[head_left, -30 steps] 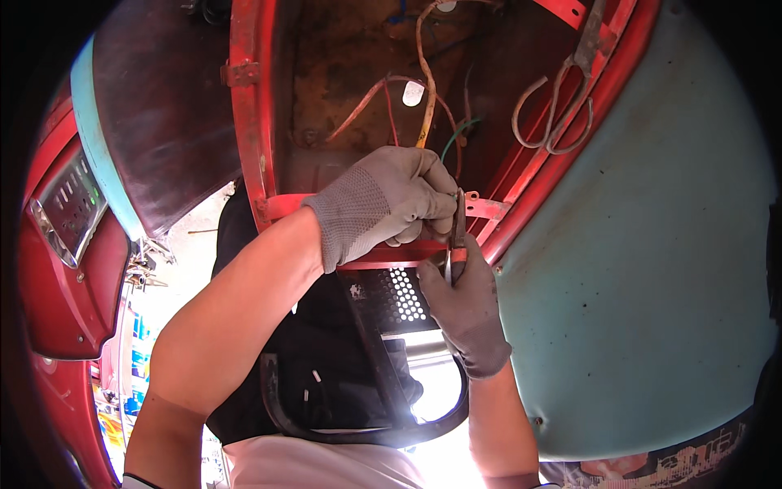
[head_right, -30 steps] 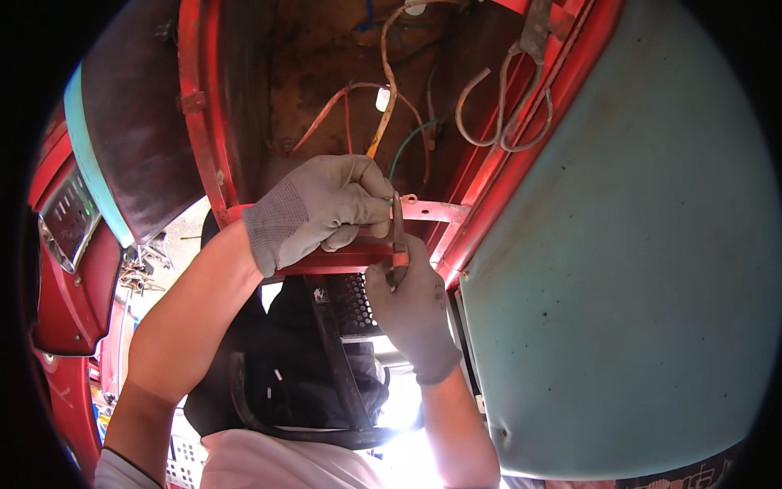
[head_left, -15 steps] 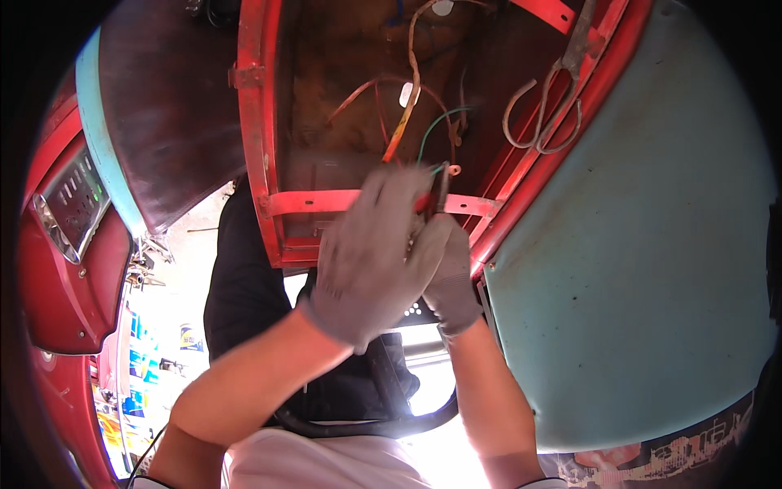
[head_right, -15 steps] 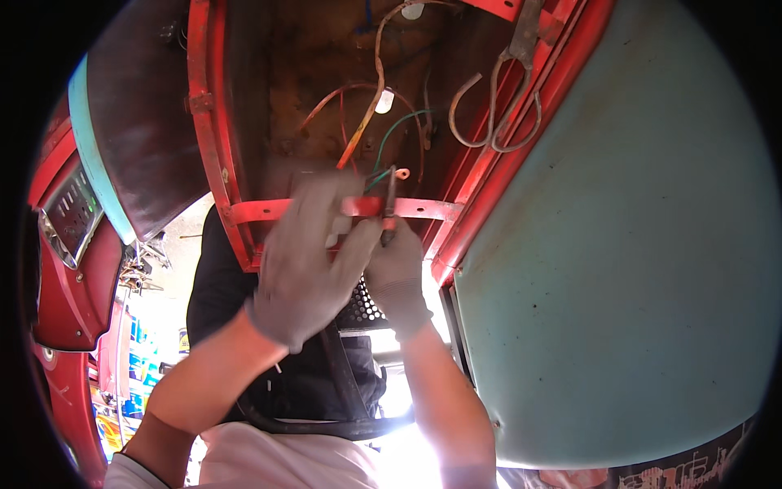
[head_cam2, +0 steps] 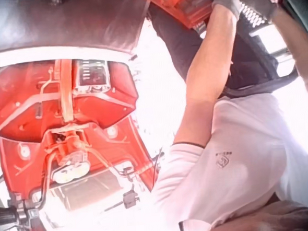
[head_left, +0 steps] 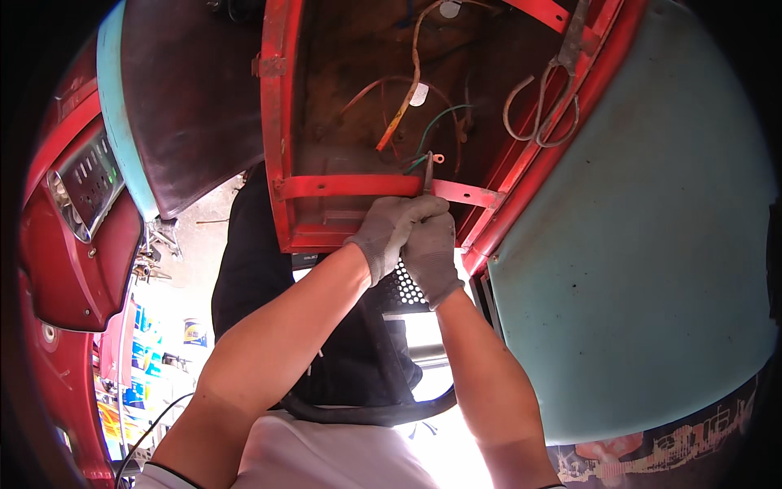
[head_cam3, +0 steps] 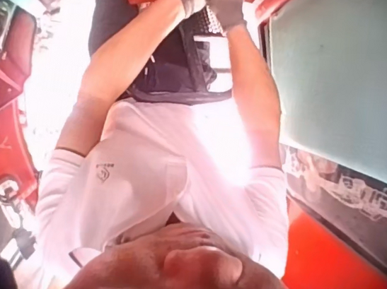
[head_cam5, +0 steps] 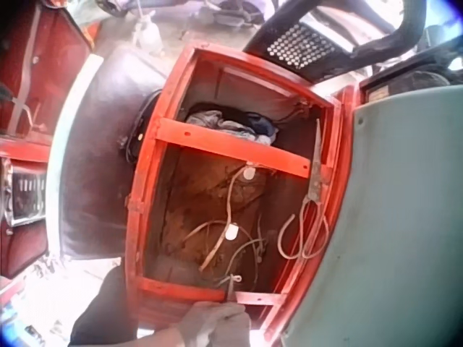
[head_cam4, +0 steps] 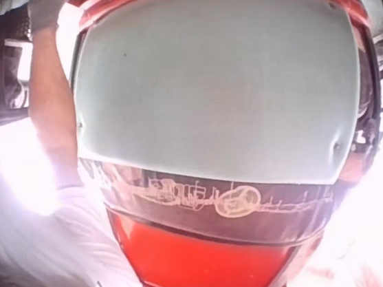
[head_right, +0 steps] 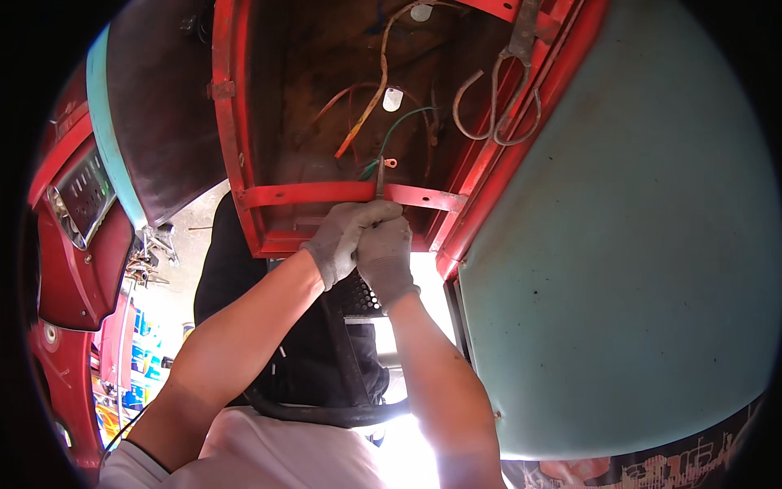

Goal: The person works inside the open compartment of a red three-wheeled vehicle, stripping wire insulation, twisting conductors, and crimping metal terminals onto wires using pliers. The person then picks up a small black plastic component from the floor and holds it in both hands.

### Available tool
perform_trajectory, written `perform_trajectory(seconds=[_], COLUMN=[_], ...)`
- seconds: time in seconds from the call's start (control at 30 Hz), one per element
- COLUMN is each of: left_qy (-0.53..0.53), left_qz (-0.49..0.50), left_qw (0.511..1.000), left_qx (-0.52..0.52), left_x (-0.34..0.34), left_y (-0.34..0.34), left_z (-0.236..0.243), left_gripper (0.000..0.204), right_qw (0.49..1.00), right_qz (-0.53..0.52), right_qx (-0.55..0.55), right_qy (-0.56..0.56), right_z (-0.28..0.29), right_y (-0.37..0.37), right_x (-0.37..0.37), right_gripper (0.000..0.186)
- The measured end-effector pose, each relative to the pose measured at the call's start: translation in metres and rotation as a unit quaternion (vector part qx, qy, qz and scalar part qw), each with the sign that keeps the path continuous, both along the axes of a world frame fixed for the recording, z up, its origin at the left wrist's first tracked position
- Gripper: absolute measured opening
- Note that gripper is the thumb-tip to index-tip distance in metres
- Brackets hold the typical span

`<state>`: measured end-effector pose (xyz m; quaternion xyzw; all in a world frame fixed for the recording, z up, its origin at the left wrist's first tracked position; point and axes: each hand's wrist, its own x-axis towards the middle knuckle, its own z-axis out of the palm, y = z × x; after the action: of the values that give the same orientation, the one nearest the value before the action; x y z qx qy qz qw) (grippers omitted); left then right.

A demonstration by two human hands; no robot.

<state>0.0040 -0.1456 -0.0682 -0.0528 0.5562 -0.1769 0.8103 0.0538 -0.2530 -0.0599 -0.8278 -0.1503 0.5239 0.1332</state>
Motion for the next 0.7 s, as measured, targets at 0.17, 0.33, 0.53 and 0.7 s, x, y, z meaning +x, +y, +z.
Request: perform_trajectory(seconds=[0.17,0.33,0.53,0.7], left_qy=[-0.003,-0.041,-0.106,-0.256], left_qz=[-0.014,-0.034,-0.286,-0.339], left_qw=[0.999,0.996,0.929,0.719], left_qx=[0.03,0.072,0.209,0.55], left_x=[-0.003,-0.007,-0.022,0.008], left_y=[-0.001,-0.003,0.051,0.095], left_z=[-0.005,-0.003,0.047,0.05], left_gripper=[0.02,0.023,0.048,0.042], right_qw=[0.988,0.987,0.986,0.985], right_qz=[-0.142,-0.136,-0.165,-0.151], right_qx=[-0.046,-0.075,0.013,-0.057], right_qy=[0.048,0.033,0.034,0.062], right_z=[0.007,0.003,0.02,0.093], right_y=[0.015,0.016,-0.009,0.059], right_x=[0.001,-0.001,0.006,0.055], right_gripper=[0.017,0.024,0.028,0.028])
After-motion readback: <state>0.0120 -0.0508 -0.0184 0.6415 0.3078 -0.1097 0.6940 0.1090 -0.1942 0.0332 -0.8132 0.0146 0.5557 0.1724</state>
